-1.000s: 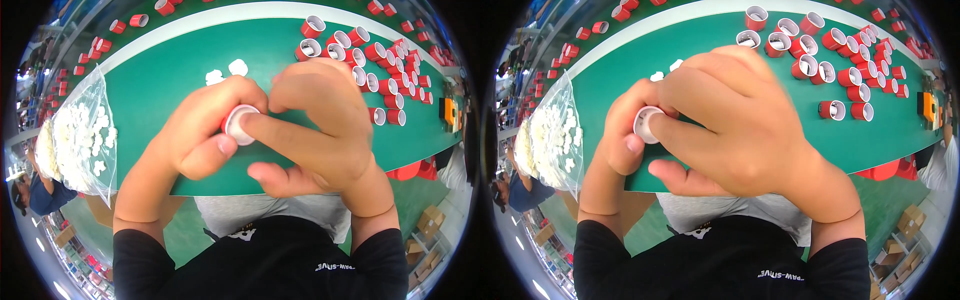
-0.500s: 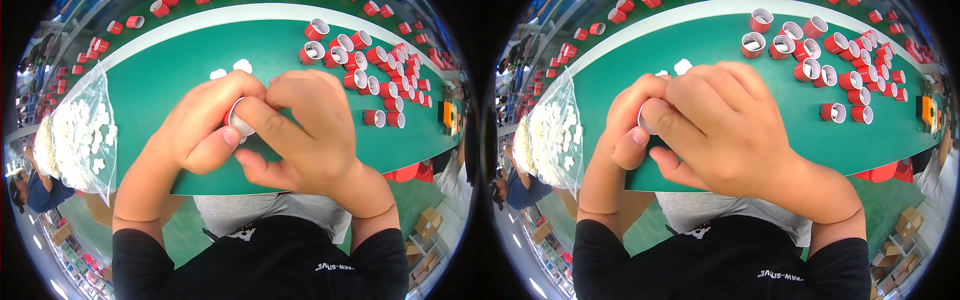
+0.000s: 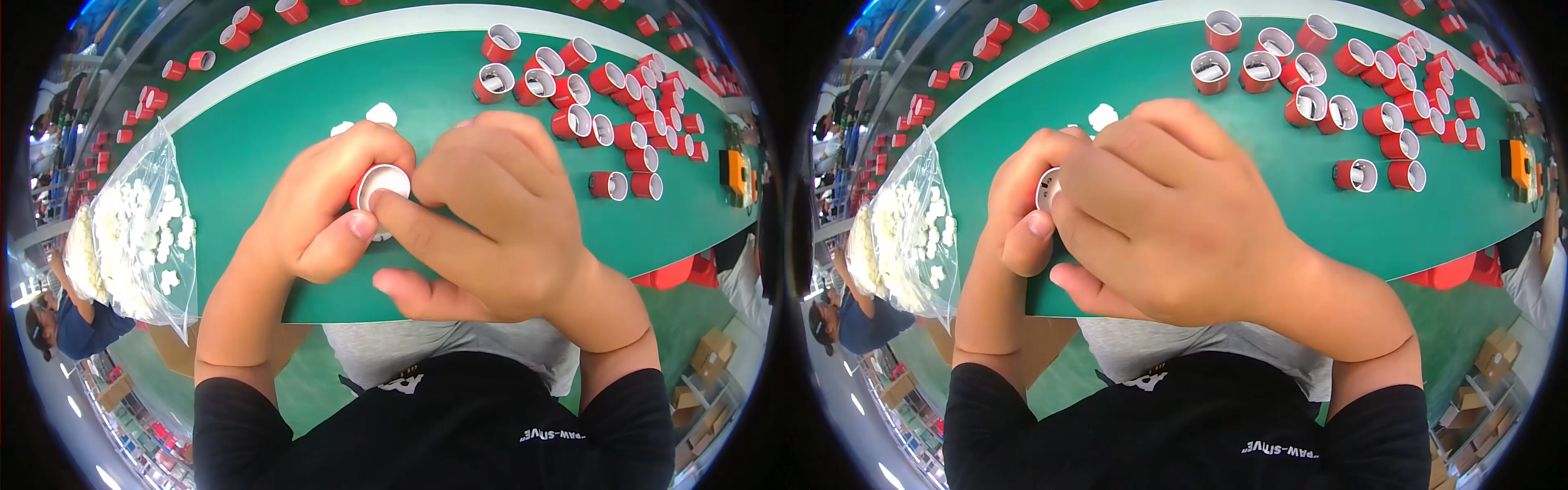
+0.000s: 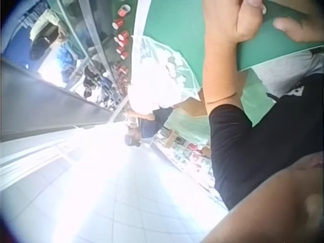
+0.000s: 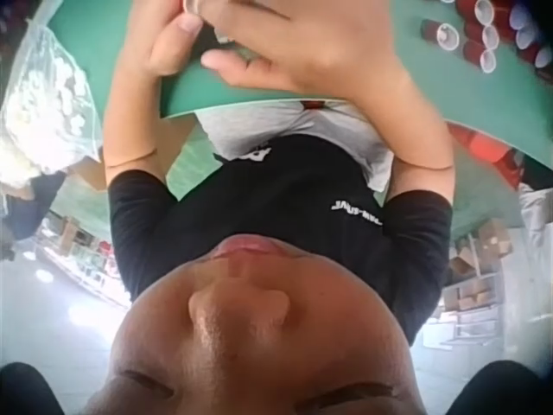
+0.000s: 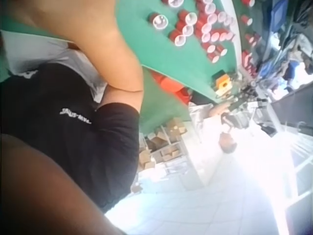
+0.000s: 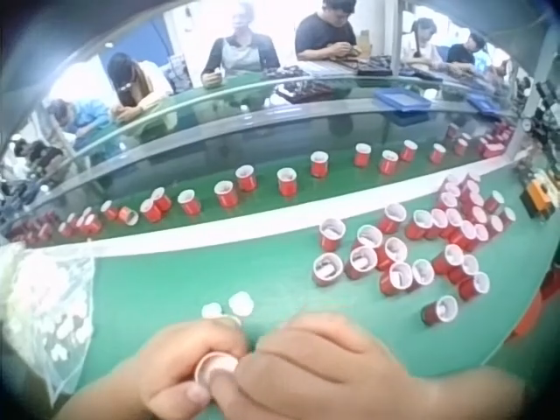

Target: The person places small white plastic components into red cylindrical cups on an assembly line by hand.

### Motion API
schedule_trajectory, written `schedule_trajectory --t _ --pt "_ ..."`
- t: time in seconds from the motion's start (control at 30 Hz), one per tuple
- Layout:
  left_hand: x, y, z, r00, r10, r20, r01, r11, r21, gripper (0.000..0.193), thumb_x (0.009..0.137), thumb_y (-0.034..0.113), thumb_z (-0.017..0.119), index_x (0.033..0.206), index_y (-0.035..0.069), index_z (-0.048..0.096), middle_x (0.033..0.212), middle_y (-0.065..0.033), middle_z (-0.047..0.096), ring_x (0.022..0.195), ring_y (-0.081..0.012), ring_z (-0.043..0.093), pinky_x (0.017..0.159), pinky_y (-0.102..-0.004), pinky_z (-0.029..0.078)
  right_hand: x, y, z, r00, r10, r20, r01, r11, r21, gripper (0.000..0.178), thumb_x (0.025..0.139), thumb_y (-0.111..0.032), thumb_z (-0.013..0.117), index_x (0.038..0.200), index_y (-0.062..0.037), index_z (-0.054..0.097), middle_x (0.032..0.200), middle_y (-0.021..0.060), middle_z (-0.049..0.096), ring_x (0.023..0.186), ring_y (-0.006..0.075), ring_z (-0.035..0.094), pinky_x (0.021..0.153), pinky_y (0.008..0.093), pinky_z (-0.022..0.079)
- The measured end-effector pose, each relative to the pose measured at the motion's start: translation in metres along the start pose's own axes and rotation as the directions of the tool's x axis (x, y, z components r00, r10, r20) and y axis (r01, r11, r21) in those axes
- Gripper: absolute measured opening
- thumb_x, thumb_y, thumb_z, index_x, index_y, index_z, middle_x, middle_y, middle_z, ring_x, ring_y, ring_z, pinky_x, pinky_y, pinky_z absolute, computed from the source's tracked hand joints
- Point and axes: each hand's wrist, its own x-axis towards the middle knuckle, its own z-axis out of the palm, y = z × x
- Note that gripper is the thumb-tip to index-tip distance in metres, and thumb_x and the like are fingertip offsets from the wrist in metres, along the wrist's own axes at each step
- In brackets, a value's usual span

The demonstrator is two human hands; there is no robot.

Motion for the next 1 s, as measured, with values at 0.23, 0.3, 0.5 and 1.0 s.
schedule_trajectory --t 0.23,0.3,0.5,1.0 --pt "0.006 0.004 -0.002 0.999 -0.045 0.011 0.044 0.998 0.047 0.036 0.084 0.031 0.057 0.107 0.004 0.058 0.088 -0.0119 0.062 0.073 -0.0323 0.059 0.065 -0.0385 0.048 0.006 0.001 -0.006 0.996 0.065 0.059 -0.069 0.996 0.060 0.042 0.067 -0.029 0.082 0.104 -0.0120 0.073 0.086 0.0016 0.055 0.079 0.0232 0.057 0.080 0.0417 0.046" --pt "0.005 0.001 0.001 0.999 -0.038 0.025 0.036 0.997 0.074 0.035 0.082 0.028 0.059 0.107 0.004 0.058 0.088 -0.0124 0.062 0.075 -0.0341 0.060 0.066 -0.0394 0.048 0.006 0.003 -0.006 0.993 0.091 0.078 -0.097 0.992 0.081 0.042 0.066 -0.028 0.082 0.104 -0.0124 0.073 0.087 0.0018 0.055 0.078 0.0231 0.057 0.080 0.0415 0.046" --pt "0.004 0.003 -0.016 0.983 -0.172 -0.060 0.176 0.981 0.078 0.029 0.090 0.018 0.059 0.116 0.005 0.057 0.100 -0.0139 0.065 0.087 -0.0331 0.064 0.075 -0.0399 0.051 0.008 0.010 0.000 0.979 0.125 0.159 -0.127 0.992 0.001 0.044 0.066 -0.021 0.081 0.107 -0.0087 0.071 0.086 0.0048 0.057 0.077 0.0241 0.057 0.073 0.0394 0.045" --pt "0.007 -0.028 -0.067 0.736 0.090 -0.671 0.334 0.814 0.475 0.039 0.084 0.021 0.080 0.114 0.002 0.064 0.110 -0.0123 0.063 0.097 -0.0239 0.063 0.086 -0.0351 0.051 0.001 0.007 0.014 0.980 0.165 0.110 -0.169 0.985 0.029 0.027 0.076 -0.008 0.074 0.103 -0.0058 0.072 0.091 0.0083 0.062 0.079 0.0269 0.059 0.071 0.0378 0.047"
